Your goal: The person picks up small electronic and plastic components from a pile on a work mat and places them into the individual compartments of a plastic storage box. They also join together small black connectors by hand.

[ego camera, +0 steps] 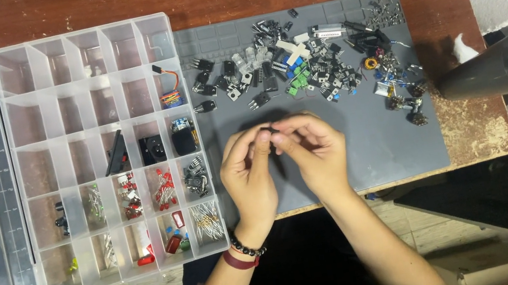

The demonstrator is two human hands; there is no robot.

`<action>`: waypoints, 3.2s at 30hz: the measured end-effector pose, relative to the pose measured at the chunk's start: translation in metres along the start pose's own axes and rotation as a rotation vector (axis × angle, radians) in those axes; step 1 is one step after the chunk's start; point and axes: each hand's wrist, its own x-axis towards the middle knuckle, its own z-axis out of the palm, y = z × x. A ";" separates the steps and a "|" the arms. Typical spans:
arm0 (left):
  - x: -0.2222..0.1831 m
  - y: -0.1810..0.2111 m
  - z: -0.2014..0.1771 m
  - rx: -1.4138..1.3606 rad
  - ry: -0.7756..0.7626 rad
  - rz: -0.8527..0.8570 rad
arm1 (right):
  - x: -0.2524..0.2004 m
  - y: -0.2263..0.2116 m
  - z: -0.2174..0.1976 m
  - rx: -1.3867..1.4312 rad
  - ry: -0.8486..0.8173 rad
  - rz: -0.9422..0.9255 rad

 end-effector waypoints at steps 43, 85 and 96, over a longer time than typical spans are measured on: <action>-0.001 -0.001 -0.001 -0.082 -0.137 -0.009 | -0.001 -0.008 0.008 -0.317 0.013 -0.171; -0.002 0.011 0.004 0.045 -0.122 0.043 | 0.003 -0.010 0.003 -0.178 0.288 -0.070; -0.002 -0.015 0.010 0.181 -0.179 0.260 | 0.017 -0.063 0.116 -0.402 -0.414 -0.153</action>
